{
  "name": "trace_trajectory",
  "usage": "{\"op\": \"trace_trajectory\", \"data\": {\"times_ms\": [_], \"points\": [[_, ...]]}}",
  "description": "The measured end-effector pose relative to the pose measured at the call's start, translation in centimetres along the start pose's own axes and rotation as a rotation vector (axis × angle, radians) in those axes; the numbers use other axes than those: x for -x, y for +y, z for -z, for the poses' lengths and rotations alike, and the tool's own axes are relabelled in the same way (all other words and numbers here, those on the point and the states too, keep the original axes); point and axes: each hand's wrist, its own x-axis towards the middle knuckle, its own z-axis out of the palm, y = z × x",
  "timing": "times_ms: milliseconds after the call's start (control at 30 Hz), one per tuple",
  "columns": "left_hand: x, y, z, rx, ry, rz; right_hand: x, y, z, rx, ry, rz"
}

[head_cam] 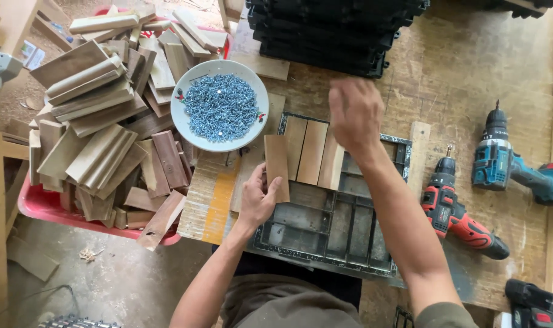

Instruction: Assembling modular wooden tiles by first screwing a plastic grid onto a wooden base and then inserting wooden slats into the grid.

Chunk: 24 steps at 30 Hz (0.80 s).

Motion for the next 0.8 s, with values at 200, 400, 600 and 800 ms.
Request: {"op": "trace_trajectory", "data": {"times_ms": [200,400,600,800], "points": [[0.5,0.2,-0.3,-0.171,0.055,-0.024,-0.7,-3.6,-6.5,-0.053,-0.024,-0.048],[0.2,-0.3,-0.5,-0.266,0.069,-0.066,-0.8,-2.1,-7.2,-0.552,-0.685,-0.491],[0.5,0.3,-0.2,-0.095,0.081,-0.059,0.6,4.9,-6.8,-0.416,-0.44,-0.466],[0.6,0.5,-0.3,-0.117,0.079,-0.068,4.8,2.1,-5.2,-0.213,-0.502,-0.161]]}}
